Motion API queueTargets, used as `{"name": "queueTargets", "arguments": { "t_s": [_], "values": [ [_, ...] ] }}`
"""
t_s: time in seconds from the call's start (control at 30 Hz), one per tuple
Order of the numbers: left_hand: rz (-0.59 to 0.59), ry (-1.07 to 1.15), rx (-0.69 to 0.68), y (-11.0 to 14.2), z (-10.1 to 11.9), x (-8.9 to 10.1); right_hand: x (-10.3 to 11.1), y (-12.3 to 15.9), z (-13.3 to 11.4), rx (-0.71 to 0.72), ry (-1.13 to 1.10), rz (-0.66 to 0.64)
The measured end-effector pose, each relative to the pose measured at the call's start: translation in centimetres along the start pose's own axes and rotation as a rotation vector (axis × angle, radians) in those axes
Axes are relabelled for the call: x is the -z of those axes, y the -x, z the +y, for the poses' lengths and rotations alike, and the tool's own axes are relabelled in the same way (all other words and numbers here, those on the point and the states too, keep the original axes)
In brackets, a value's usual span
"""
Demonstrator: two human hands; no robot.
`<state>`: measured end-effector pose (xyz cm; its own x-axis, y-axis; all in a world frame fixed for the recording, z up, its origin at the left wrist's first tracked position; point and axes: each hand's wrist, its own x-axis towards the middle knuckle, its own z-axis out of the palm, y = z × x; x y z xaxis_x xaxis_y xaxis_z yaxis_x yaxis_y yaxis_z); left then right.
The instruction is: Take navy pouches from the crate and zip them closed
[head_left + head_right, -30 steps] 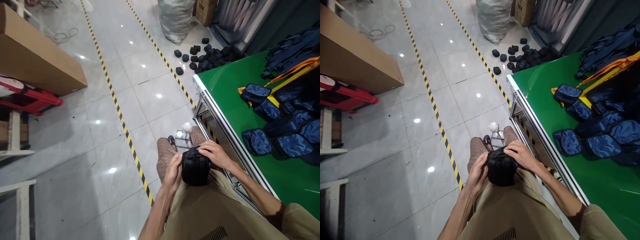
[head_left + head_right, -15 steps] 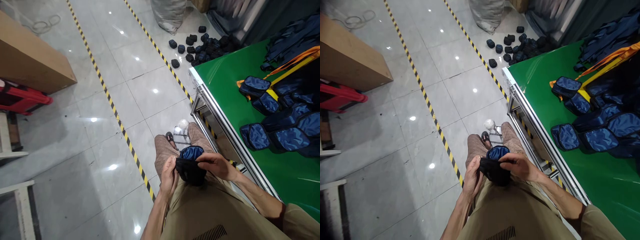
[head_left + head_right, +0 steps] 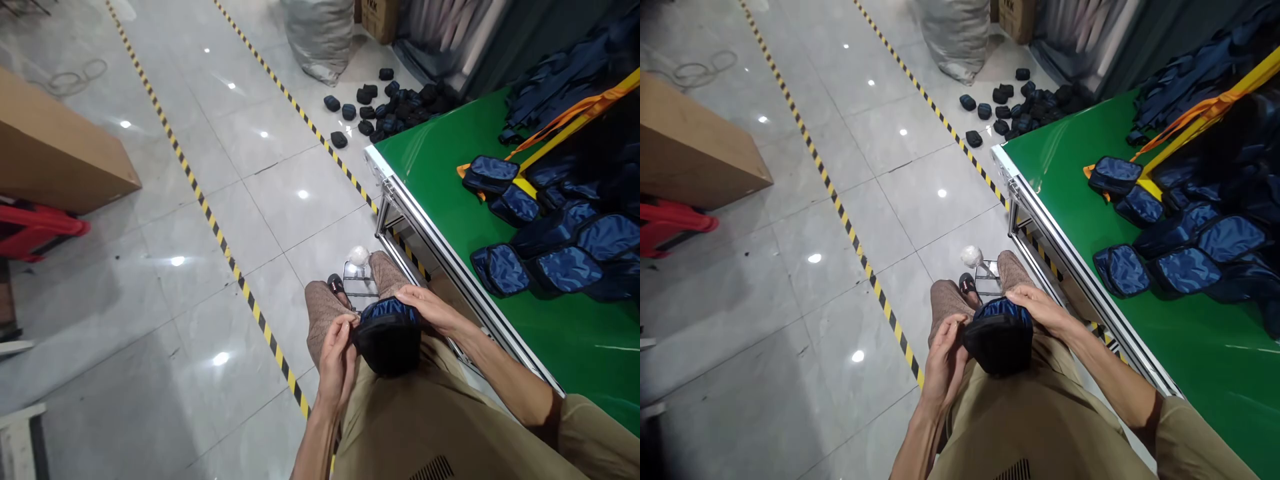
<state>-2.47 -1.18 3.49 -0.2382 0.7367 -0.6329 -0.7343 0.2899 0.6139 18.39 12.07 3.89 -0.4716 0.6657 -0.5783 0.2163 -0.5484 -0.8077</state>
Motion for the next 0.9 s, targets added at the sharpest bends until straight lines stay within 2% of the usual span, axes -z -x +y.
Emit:
{"name": "queueTargets", "arguments": {
  "t_s": [0.1, 0.2, 0.27, 0.33, 0.4, 0.47, 0.57, 0.67, 0.77, 0.83, 0.9],
  "values": [
    [-0.110, -0.090, 0.121, -0.4, 0.6, 0.0, -0.4, 0.5, -0.6, -0.158, -0.283, -0.149],
    [-0.297, -0.272, 0.224, -1.1, 1.4, 0.2, -0.4, 0.3, -0.7, -0.224, -0.349, -0.259],
    [-0.383, -0.444, 0.178, -1.9, 2.0, 0.1, -0.3, -0.3, -0.2, -0.208, -0.335, -0.284],
    [-0.406, -0.646, 0.037, -3.1, 2.4, -0.2, 0.0, -1.4, 0.5, -0.133, -0.246, -0.270],
    [-0.362, -0.875, -0.154, -4.6, 2.2, -0.6, 0.4, -2.7, 1.3, -0.016, -0.043, -0.185],
    [-0.305, -1.105, -0.331, -6.3, 1.6, -1.0, 1.1, -3.8, 2.2, 0.097, 0.254, -0.021],
    [-0.345, -1.363, -0.483, -8.4, 0.1, -0.9, 2.4, -4.5, 3.4, 0.224, 0.644, 0.169],
    [-0.397, -1.502, -0.522, -9.6, -1.3, -0.4, 3.8, -4.0, 4.2, 0.318, 0.874, 0.138],
    [-0.308, -1.494, -0.503, -10.0, -2.0, 0.1, 5.1, -3.6, 3.7, 0.349, 1.055, 0.065],
    [-0.201, -1.416, -0.511, -10.0, -2.1, 0.3, 6.3, -4.0, 2.0, 0.323, 1.039, 0.002],
    [-0.057, -1.336, -0.515, -9.7, -1.8, 0.5, 8.2, -5.0, -0.7, 0.284, 0.821, 0.001]
  ]
}}
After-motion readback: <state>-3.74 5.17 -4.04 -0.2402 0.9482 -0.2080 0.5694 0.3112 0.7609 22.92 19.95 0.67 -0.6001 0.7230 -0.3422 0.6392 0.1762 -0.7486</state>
